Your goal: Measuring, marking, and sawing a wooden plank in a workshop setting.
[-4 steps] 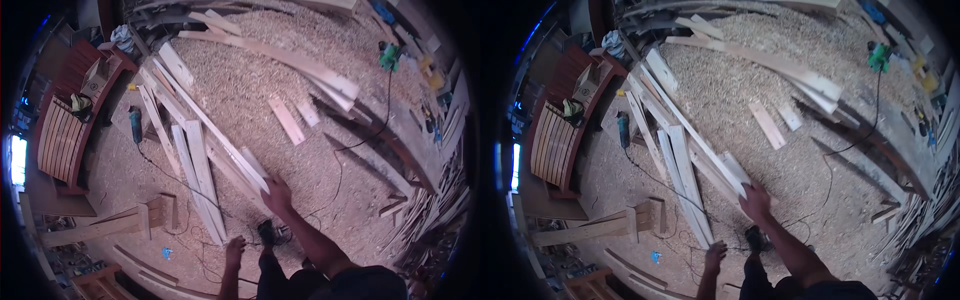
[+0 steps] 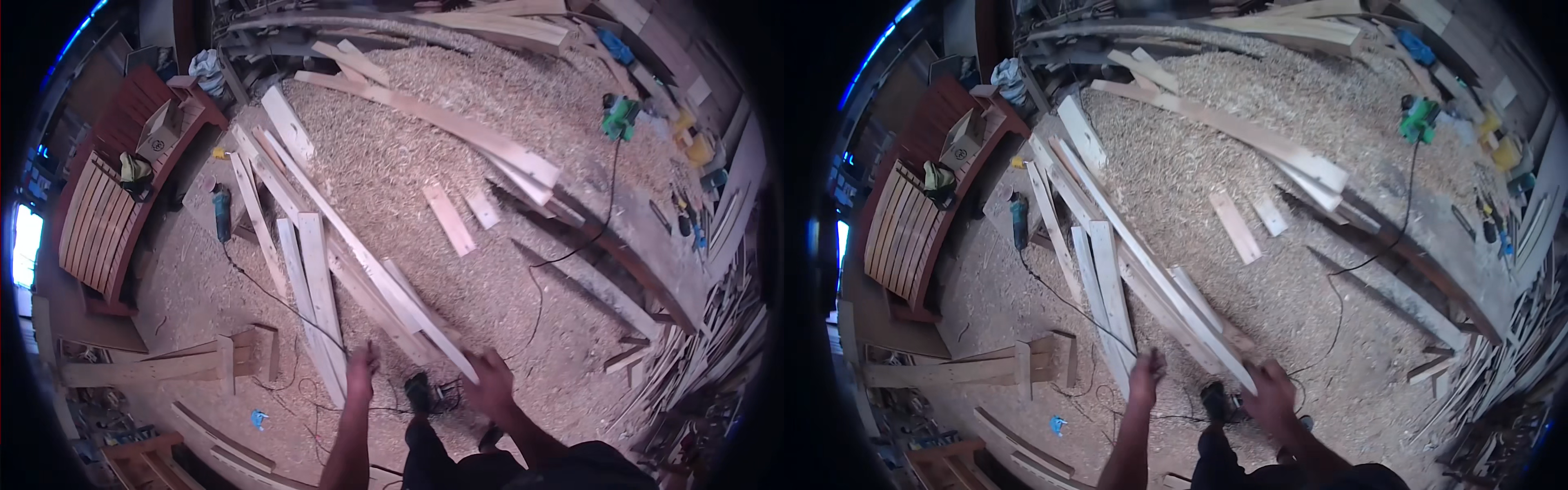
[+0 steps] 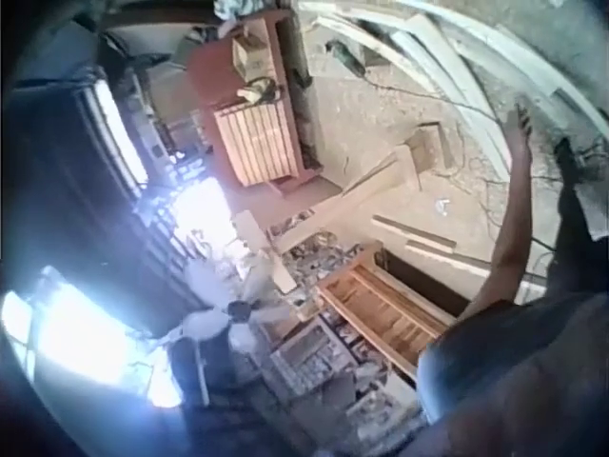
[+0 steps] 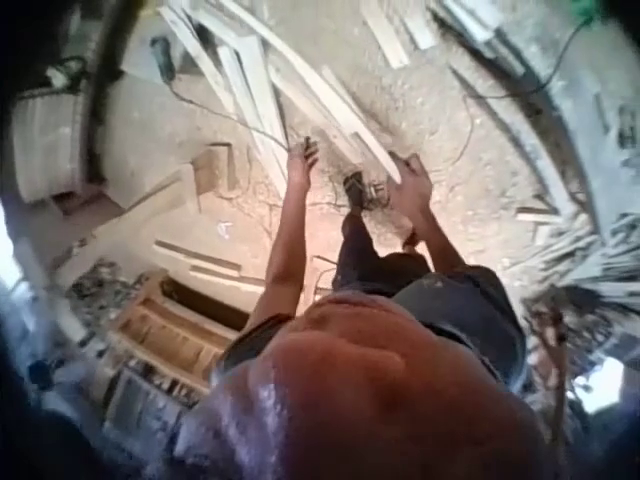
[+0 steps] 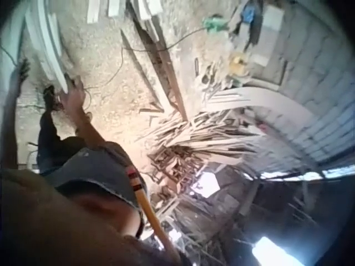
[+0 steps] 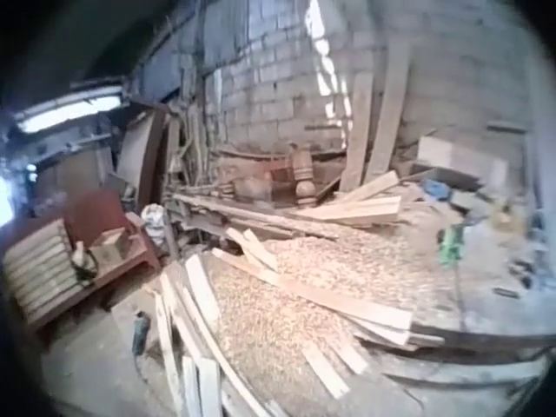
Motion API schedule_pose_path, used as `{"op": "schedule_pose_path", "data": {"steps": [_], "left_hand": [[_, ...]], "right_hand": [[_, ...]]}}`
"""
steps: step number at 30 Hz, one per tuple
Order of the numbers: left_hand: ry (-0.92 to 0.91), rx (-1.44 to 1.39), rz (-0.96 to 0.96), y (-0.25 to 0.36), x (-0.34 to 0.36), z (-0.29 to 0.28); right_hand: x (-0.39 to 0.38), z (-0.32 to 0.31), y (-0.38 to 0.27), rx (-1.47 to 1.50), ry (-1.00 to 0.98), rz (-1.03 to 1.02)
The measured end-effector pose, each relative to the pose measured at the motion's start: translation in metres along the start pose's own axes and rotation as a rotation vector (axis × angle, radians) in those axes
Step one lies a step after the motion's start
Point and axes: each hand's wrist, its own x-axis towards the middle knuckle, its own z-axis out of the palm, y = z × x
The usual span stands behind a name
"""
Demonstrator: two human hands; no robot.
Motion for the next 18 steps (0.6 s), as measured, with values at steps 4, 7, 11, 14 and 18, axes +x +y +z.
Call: {"op": "schedule_pose_path", "data": {"steps": [4, 7, 11, 14, 18], "left_hand": [[-0.227, -0.495, 0.006, 0.071, 0.016, 0.157], [-0.077, -0.380, 0.347, 0.054, -0.004, 0.210], [0.316, 0.451, 1.362, -0.038, -0.147, 0.328], [-0.464, -0.576, 0.066, -0.053, -0.288, 0.437], [-0.318, -0.260, 0.459, -0.073, -0.515, 0.625]], "right_hand": [[-0.148, -0.164, 0.047, -0.065, -0.025, 0.277], [-0.233, -0.250, 0.108, 0.002, -0.177, 0.206], [-0.346, -0.371, 0.218, -0.082, -0.125, 0.054], [-0.453, -0.435, 0.326, -0.247, -0.157, 0.244], [-0.553, -0.472, 0.435, -0.326, -0.123, 0.581]]}}
